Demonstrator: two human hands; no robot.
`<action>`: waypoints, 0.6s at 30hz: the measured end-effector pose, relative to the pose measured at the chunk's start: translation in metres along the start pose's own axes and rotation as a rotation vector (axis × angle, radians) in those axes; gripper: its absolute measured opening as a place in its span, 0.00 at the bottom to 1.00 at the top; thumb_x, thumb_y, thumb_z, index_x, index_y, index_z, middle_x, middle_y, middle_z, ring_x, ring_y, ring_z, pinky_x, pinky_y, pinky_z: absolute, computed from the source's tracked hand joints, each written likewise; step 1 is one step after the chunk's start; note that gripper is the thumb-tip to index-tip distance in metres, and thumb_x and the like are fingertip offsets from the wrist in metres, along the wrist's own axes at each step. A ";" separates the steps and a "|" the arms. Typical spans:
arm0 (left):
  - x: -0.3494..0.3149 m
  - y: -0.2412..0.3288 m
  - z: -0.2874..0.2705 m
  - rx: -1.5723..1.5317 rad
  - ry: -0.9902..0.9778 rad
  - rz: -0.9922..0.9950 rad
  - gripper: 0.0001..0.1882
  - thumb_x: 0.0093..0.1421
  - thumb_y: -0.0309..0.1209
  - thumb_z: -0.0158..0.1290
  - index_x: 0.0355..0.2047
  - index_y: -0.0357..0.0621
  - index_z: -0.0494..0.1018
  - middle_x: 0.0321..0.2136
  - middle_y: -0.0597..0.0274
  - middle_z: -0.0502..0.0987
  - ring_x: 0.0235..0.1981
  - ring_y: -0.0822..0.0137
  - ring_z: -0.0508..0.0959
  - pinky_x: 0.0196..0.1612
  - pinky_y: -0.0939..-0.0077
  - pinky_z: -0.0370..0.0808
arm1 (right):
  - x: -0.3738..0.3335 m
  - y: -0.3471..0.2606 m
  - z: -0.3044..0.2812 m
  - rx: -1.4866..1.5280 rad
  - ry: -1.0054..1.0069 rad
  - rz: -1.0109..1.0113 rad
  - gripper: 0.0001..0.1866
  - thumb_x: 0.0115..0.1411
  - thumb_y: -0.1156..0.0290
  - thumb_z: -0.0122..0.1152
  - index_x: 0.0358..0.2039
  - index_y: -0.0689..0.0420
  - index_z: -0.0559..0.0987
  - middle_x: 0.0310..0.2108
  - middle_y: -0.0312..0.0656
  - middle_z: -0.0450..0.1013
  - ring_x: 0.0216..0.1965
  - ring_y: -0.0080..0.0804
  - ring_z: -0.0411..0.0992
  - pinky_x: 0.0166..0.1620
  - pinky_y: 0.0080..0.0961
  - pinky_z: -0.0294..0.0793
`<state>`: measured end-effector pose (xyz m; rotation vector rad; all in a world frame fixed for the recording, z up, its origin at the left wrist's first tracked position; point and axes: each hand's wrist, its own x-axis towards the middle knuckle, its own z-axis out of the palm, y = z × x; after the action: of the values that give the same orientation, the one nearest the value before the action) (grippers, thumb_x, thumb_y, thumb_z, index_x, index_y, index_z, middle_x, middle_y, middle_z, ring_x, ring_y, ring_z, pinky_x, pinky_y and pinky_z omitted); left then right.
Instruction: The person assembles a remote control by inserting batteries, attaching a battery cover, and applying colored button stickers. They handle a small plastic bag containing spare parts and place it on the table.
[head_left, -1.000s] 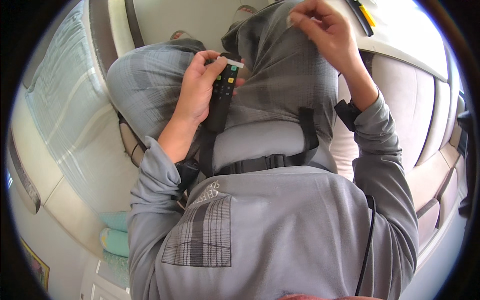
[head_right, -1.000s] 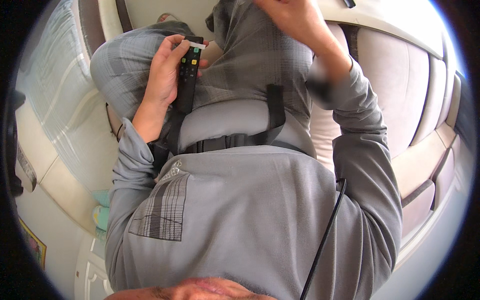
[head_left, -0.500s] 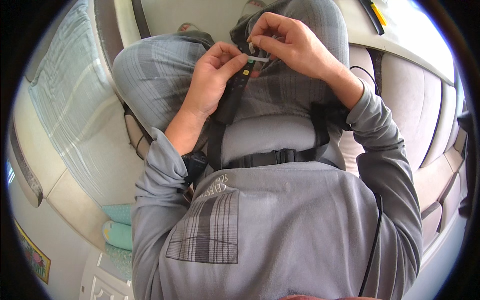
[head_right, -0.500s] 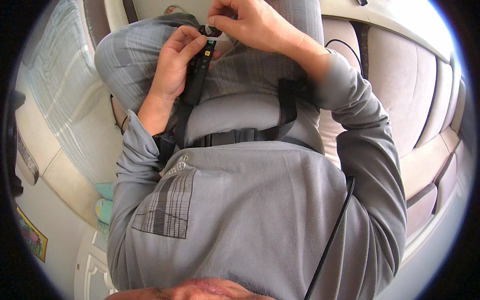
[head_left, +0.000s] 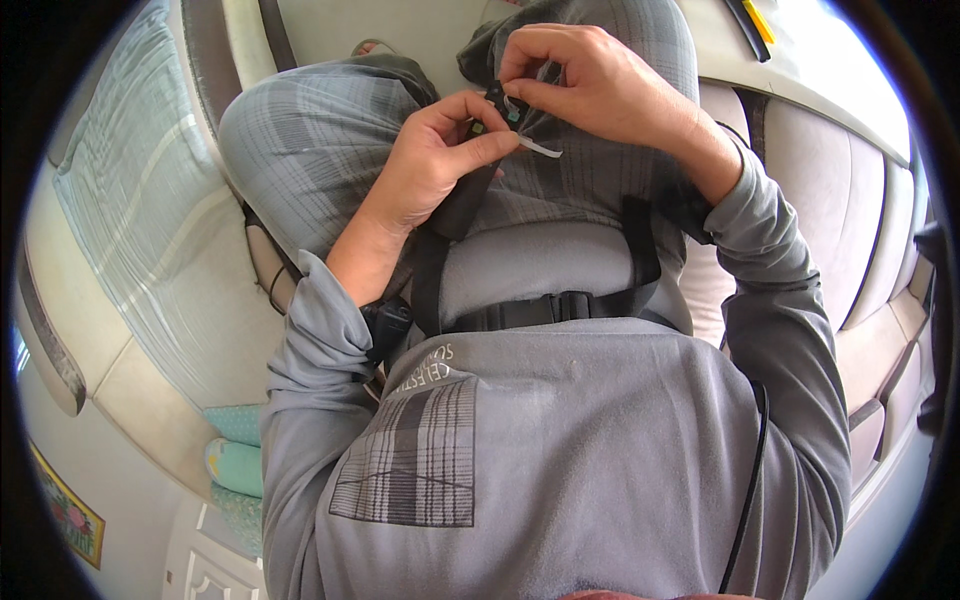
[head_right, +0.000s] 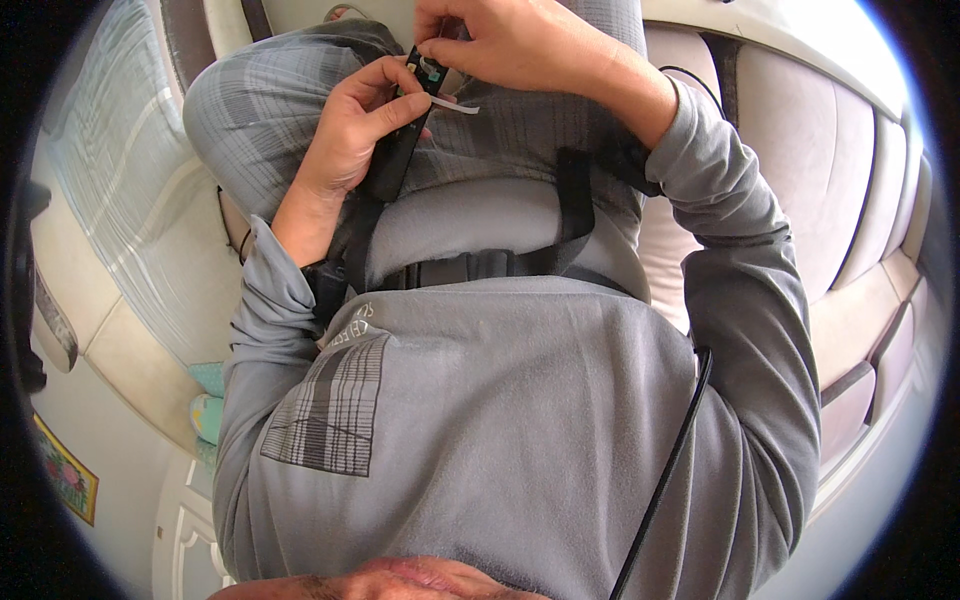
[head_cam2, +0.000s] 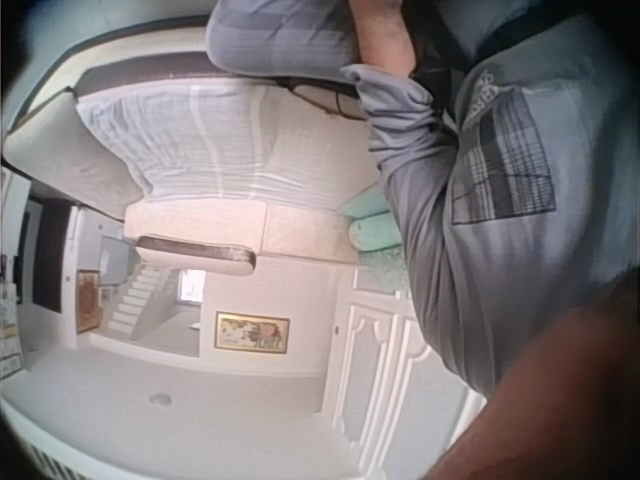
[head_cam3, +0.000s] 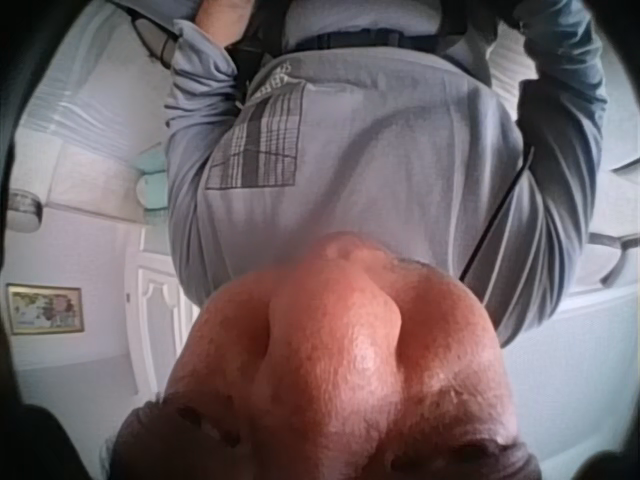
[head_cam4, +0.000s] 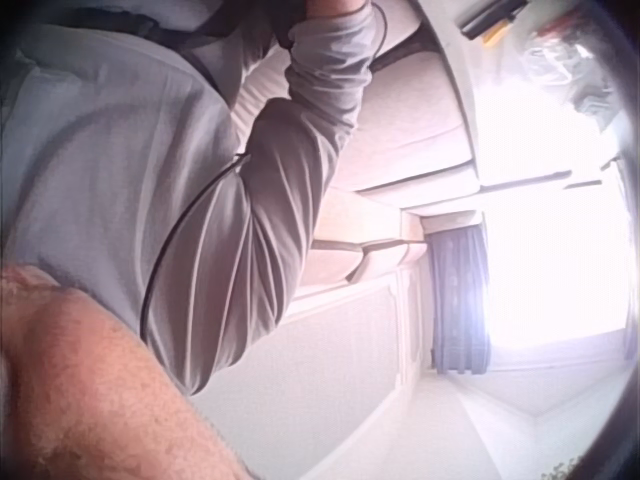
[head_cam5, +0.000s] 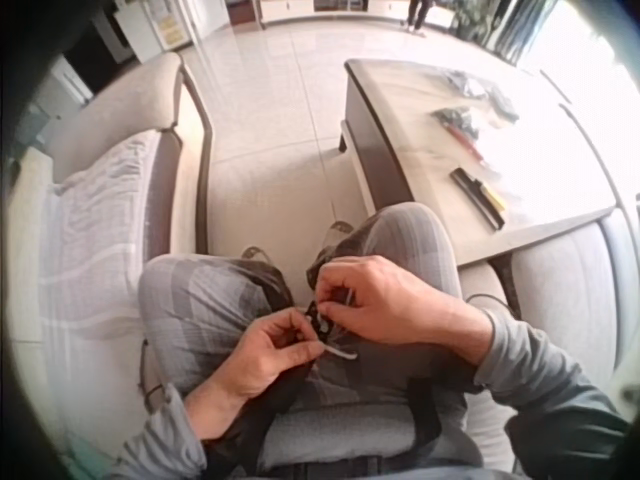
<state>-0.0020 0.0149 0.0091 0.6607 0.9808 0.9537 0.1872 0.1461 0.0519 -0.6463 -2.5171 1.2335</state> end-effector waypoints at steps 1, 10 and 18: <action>0.000 -0.001 0.000 0.016 -0.004 -0.004 0.05 0.63 0.25 0.63 0.37 0.41 0.78 0.31 0.70 0.78 0.33 0.80 0.76 0.37 0.84 0.75 | 0.001 -0.002 -0.002 -0.059 -0.002 -0.026 0.05 0.61 0.74 0.64 0.35 0.60 0.78 0.31 0.42 0.76 0.33 0.36 0.77 0.40 0.30 0.76; 0.002 -0.005 0.000 0.018 -0.049 0.016 0.05 0.64 0.26 0.63 0.37 0.40 0.78 0.32 0.70 0.78 0.33 0.80 0.76 0.36 0.83 0.76 | 0.005 -0.009 -0.008 -0.380 -0.027 -0.227 0.07 0.57 0.72 0.67 0.34 0.58 0.77 0.33 0.41 0.75 0.35 0.43 0.77 0.38 0.36 0.77; 0.002 -0.006 0.000 0.041 -0.053 0.023 0.05 0.63 0.25 0.63 0.36 0.40 0.78 0.31 0.69 0.79 0.32 0.80 0.77 0.36 0.83 0.76 | 0.002 -0.002 0.003 -0.411 -0.001 -0.249 0.08 0.58 0.70 0.67 0.36 0.56 0.77 0.33 0.39 0.75 0.34 0.41 0.78 0.36 0.35 0.78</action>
<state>0.0007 0.0142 0.0033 0.7292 0.9495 0.9340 0.1839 0.1440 0.0522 -0.3943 -2.7713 0.6382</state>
